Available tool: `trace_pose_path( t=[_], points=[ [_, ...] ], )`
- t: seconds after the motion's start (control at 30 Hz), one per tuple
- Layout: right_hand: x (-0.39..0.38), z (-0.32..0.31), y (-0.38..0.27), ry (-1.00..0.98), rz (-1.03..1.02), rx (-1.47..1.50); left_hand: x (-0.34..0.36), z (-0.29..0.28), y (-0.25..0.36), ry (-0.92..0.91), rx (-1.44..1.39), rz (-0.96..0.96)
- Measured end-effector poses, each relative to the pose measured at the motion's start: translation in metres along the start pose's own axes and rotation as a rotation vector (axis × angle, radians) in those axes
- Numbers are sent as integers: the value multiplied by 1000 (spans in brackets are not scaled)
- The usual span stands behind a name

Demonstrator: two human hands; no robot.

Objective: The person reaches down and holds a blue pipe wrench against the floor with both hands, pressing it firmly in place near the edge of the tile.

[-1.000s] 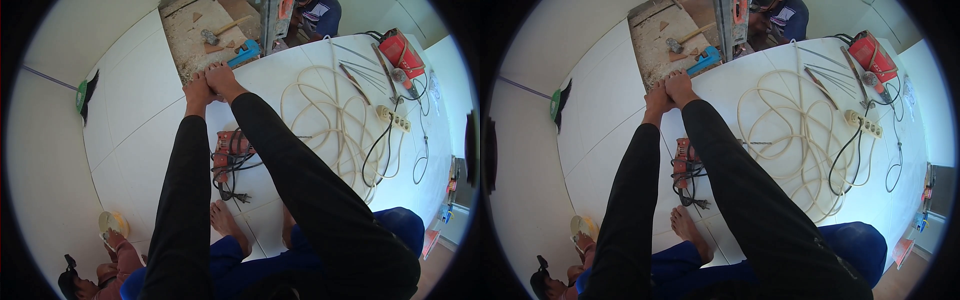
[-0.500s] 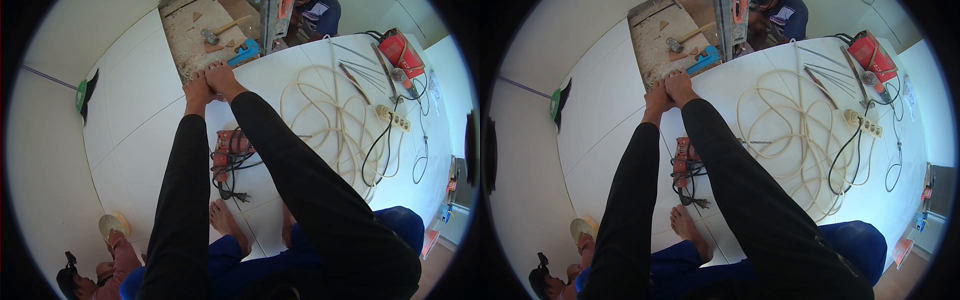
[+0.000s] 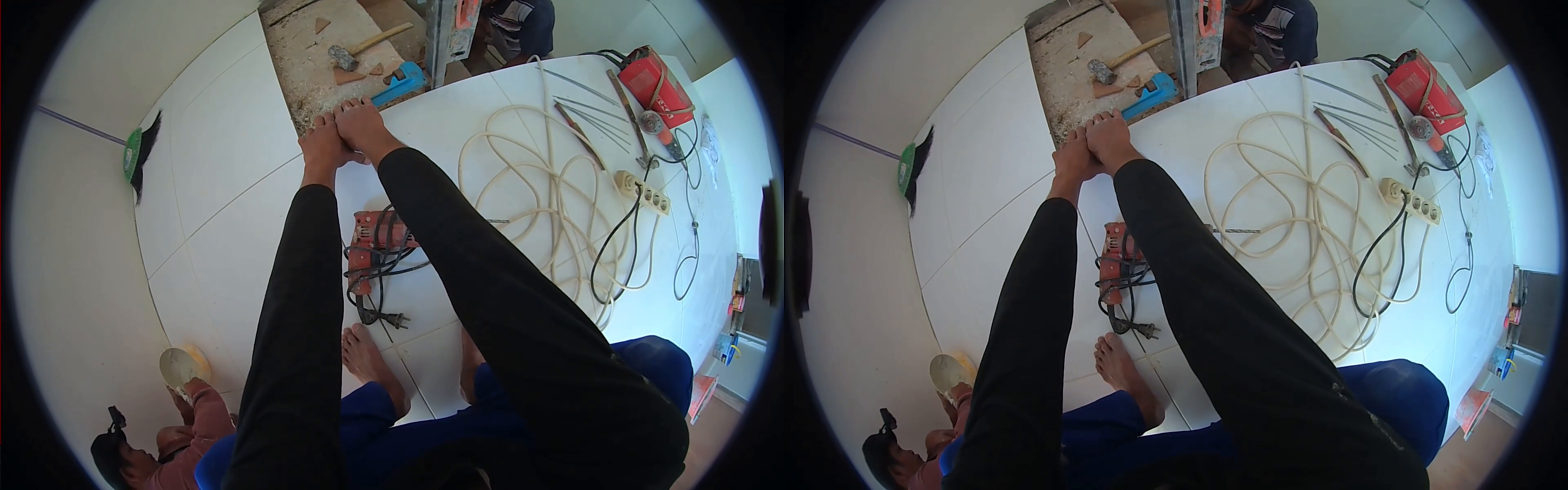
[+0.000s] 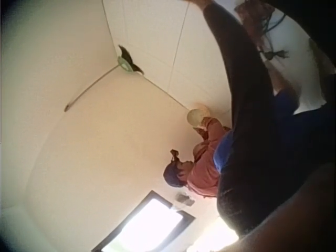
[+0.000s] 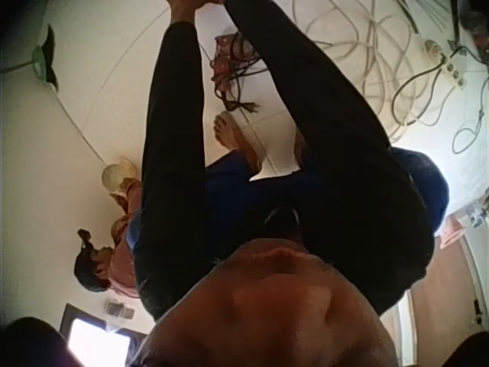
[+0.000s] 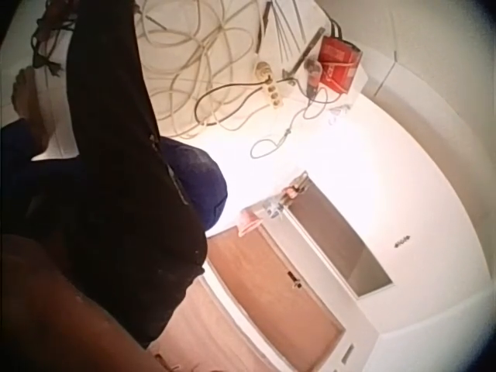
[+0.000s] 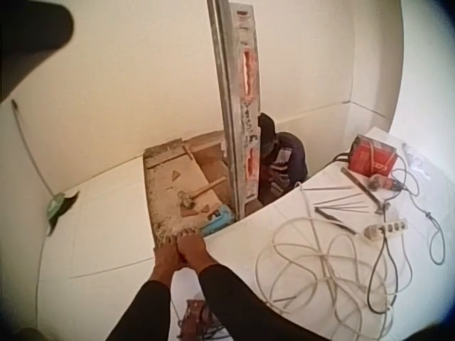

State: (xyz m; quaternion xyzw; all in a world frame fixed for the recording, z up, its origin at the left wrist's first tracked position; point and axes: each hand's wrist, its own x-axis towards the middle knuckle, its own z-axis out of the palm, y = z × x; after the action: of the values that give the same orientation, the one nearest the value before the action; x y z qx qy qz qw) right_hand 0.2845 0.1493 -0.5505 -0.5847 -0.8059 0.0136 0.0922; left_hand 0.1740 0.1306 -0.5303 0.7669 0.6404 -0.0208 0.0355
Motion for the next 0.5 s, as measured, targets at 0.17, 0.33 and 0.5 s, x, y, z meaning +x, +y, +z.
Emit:
trace_pose_path(
  t=[0.17,0.33,0.5],
  points=[
    [-1,0,-1,8,-1,5,1,-2,2,-43,-46,-57],
    [0,1,0,15,-3,8,1,-3,3,-49,-39,-50],
    [0,5,1,9,5,16,0,-2,5,-41,-41,-48]
  ],
)
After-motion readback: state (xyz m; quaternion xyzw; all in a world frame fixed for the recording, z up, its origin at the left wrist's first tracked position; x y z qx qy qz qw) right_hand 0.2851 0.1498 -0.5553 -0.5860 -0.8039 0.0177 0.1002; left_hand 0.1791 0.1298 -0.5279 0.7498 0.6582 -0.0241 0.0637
